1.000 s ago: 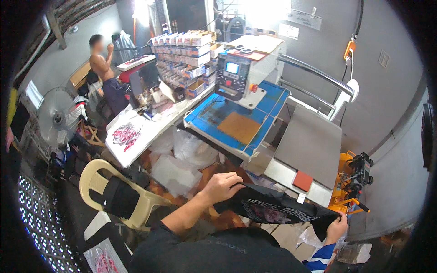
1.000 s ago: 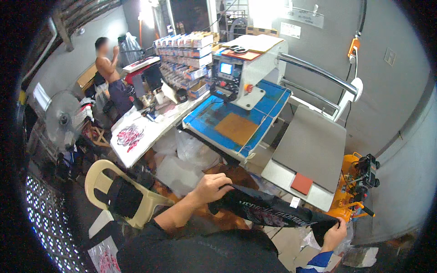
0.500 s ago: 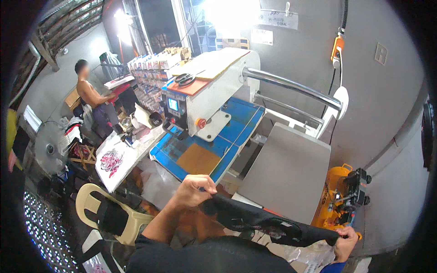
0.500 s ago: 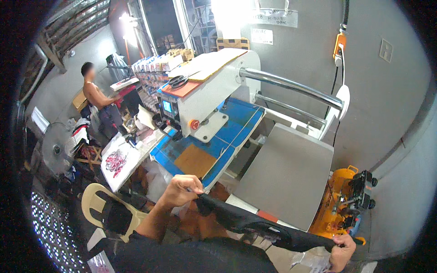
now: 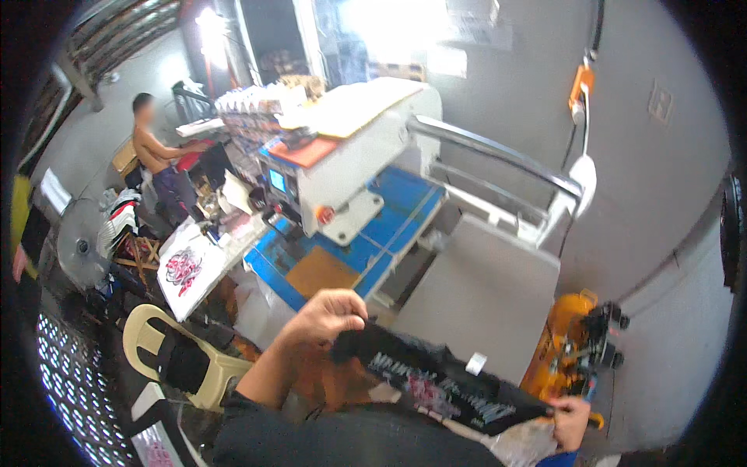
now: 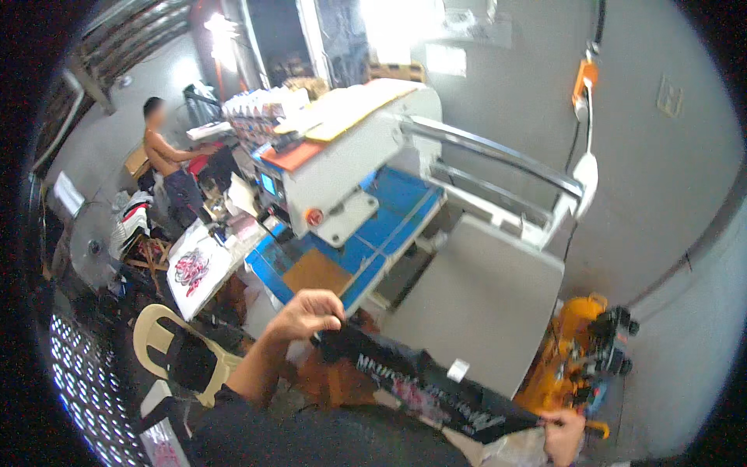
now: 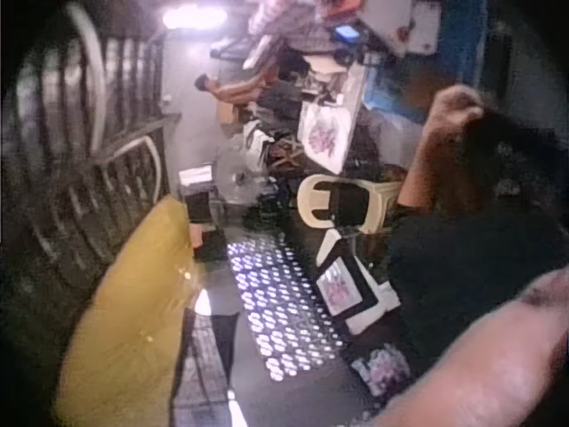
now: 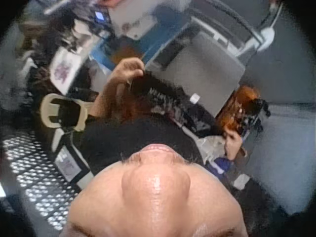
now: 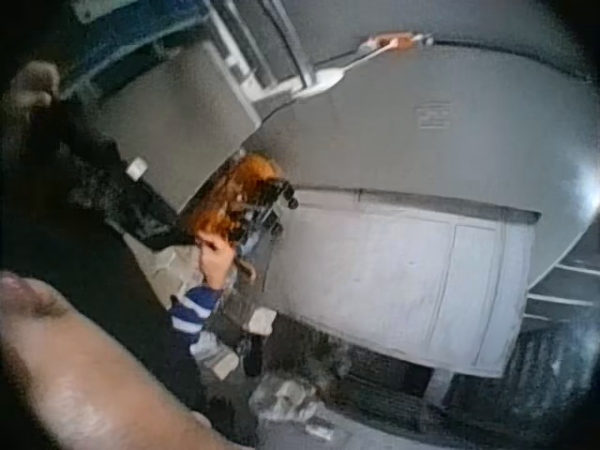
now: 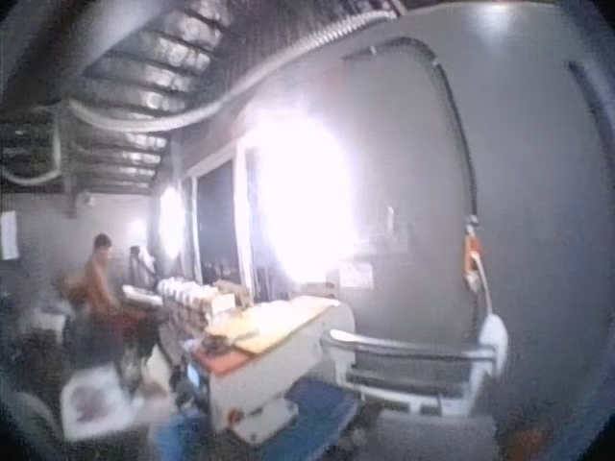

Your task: The person places black t-shirts onto a heat press, aligns transfer sheets with printed designs, and operates the press to apply the graphics. The person then removes the finished shirts and stacks them on a nearby table.

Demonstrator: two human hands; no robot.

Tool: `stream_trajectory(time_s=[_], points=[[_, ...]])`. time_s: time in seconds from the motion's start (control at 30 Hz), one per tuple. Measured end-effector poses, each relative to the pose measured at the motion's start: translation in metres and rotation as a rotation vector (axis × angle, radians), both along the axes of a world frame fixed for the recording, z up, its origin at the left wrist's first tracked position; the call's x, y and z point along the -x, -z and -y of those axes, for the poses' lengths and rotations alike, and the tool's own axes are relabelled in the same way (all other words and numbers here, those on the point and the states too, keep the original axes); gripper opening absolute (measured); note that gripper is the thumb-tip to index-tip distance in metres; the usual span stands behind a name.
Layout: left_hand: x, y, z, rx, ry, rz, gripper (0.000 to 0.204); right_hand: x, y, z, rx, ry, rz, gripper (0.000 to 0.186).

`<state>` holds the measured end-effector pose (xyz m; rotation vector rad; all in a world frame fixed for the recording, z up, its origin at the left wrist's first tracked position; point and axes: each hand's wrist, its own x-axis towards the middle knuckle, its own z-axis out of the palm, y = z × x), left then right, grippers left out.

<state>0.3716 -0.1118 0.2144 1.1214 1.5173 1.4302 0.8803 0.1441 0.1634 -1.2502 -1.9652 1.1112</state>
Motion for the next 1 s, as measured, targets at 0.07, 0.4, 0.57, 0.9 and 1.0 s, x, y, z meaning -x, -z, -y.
stream_trajectory(time_s=[0.07, 0.4, 0.57, 0.9, 1.0], points=[[0.002, -0.018, 0.001, 0.126, -0.005, -0.036, 0.025, -0.003, 0.002, 0.002, -0.112, 0.023, 0.029, 0.005], [0.005, -0.059, -0.095, -0.276, -0.471, -1.076, 0.016, 0.031, -0.086, -0.049, -0.621, 0.078, 0.160, 0.008], [0.081, -0.026, -0.242, -0.150, -0.512, -1.250, 0.017, 0.114, -0.062, -0.210, -0.862, 0.091, 0.311, 0.020], [0.114, 0.127, -0.416, 0.425, -0.698, 0.048, 0.023, 0.228, 0.107, -0.356, 0.427, 0.559, -0.072, 0.029], [0.137, 0.156, -0.416, 0.336, -0.619, 0.124, 0.029, 0.224, 0.108, -0.349, 0.037, 0.560, 0.186, 0.027]])
